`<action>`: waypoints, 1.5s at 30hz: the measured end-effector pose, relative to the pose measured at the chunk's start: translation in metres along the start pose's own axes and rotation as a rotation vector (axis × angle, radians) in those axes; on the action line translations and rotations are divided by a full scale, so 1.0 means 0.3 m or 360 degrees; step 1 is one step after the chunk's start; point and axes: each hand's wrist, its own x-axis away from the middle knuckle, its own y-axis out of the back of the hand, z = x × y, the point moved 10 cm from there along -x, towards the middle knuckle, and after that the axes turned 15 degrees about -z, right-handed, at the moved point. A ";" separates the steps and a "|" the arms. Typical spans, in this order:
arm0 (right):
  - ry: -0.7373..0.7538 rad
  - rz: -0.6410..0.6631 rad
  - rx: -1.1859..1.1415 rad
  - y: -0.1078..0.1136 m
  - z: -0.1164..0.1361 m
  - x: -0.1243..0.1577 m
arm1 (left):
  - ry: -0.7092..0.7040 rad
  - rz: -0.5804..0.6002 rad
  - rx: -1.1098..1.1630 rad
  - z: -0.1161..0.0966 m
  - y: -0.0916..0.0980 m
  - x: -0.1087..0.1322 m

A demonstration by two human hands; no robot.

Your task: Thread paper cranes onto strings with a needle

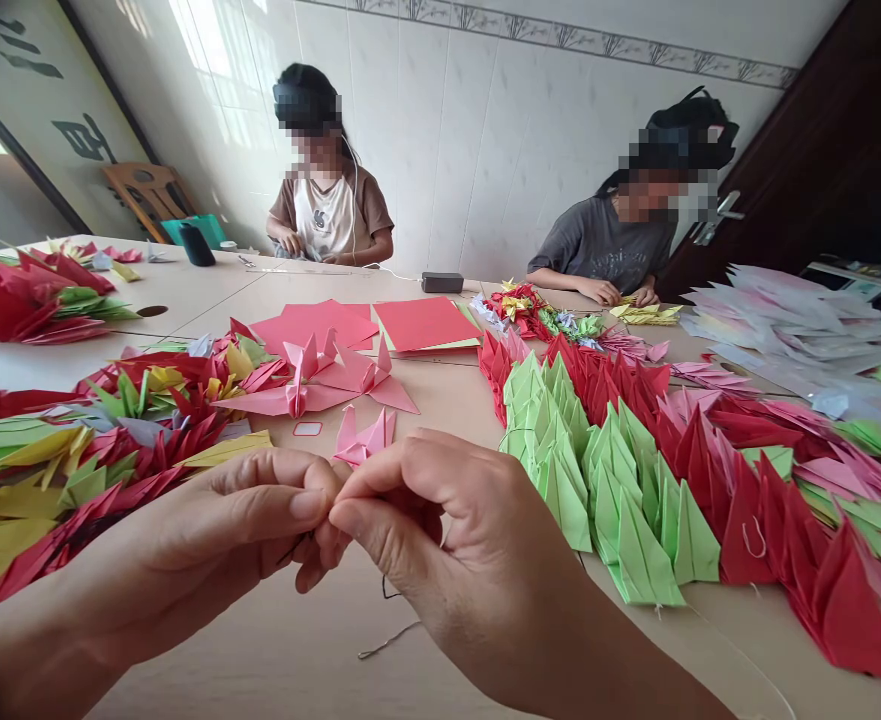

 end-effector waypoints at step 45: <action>0.0134 -0.0322 0.0287 0.099 -0.018 -0.003 | -0.0077 0.0035 -0.0019 -0.007 0.015 -0.002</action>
